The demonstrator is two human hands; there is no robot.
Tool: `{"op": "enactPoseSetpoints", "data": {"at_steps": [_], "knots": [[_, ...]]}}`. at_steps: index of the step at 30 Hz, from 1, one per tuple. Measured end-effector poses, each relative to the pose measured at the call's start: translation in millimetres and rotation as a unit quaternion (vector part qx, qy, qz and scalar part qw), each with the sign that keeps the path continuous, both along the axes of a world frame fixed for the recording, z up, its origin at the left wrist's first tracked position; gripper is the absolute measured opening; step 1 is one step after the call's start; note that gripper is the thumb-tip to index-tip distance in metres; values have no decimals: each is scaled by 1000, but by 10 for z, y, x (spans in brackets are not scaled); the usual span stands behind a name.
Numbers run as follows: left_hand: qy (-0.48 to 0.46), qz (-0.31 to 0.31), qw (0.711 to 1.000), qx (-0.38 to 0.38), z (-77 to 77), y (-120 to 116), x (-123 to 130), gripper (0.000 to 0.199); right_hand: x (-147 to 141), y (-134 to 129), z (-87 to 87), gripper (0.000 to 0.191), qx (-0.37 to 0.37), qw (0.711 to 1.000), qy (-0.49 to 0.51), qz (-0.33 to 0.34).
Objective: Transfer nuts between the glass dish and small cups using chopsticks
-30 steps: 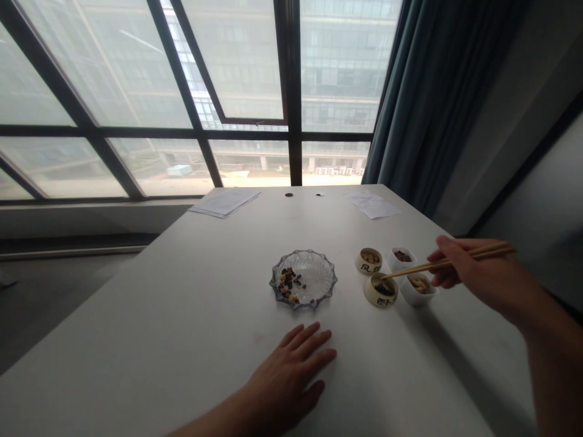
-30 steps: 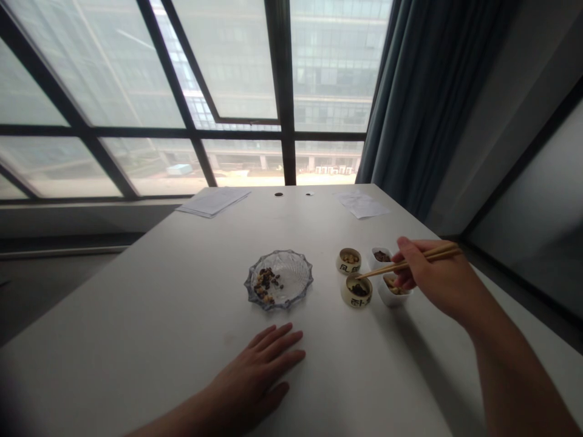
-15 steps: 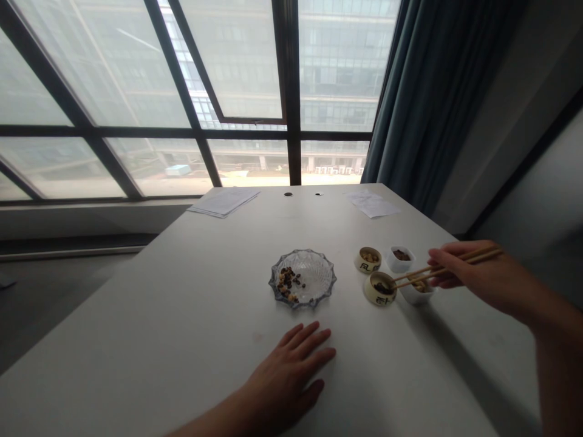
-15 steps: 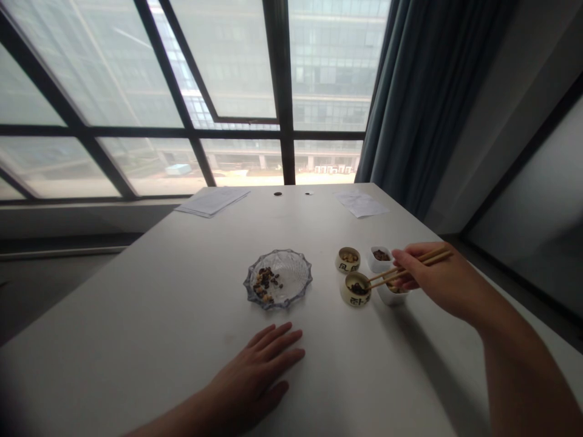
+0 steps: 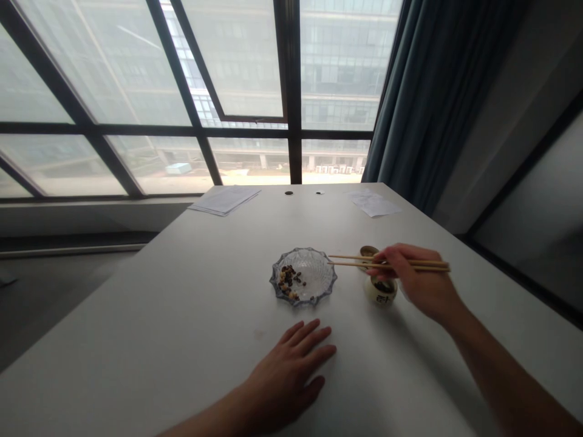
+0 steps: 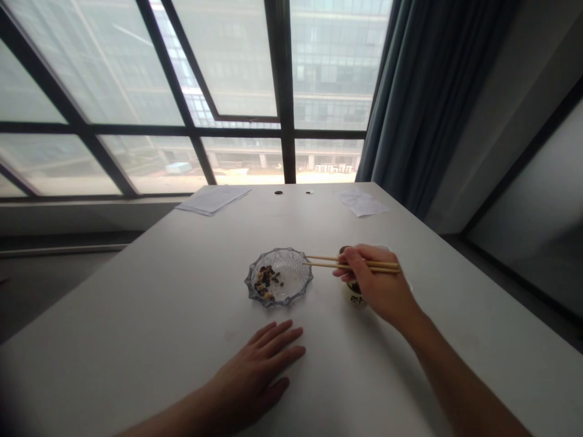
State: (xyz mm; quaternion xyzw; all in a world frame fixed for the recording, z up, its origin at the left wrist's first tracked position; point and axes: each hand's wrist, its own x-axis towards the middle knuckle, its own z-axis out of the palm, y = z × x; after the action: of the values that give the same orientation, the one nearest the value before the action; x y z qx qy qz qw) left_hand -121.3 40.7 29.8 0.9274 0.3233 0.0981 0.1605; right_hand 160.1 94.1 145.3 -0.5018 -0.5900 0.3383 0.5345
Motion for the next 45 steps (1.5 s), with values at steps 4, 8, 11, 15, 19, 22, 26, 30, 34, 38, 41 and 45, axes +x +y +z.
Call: {"op": "enactPoseSetpoints", "data": {"at_steps": [4,8,11,15,19,22,26,30,34,38,41,45], "knots": [[4,1,1000,-4,13,-9,4,59,-318,129,-439,46,-32,996,16,82],[11,1,1000,-8,22,-17,14,59,-478,182,-724,47,-52,993,31,104],[14,-1,1000,-9,25,-15,15,58,-528,182,-795,49,-53,992,37,111],[6,-3,1000,-12,16,-10,9,58,-551,180,-832,51,-49,992,42,106],[1,-2,1000,-10,0,-10,9,60,-558,193,-879,52,-48,993,52,94],[9,-2,1000,-10,1,-10,14,60,-559,203,-905,52,-42,993,61,88],[17,-1,1000,-13,16,-5,15,60,-540,196,-892,50,-43,993,68,83],[17,-3,1000,-15,27,0,13,59,-484,171,-827,47,-40,993,72,82],[15,-3,1000,-14,27,-5,11,59,-441,167,-789,49,-46,992,70,89],[21,-3,1000,-16,22,-9,13,59,-443,190,-831,50,-57,991,68,100],[26,-4,1000,-16,22,-7,15,59,-451,211,-883,49,-64,990,69,101],[28,-3,999,-15,25,3,13,59,-452,225,-929,45,-54,991,68,105]]}}
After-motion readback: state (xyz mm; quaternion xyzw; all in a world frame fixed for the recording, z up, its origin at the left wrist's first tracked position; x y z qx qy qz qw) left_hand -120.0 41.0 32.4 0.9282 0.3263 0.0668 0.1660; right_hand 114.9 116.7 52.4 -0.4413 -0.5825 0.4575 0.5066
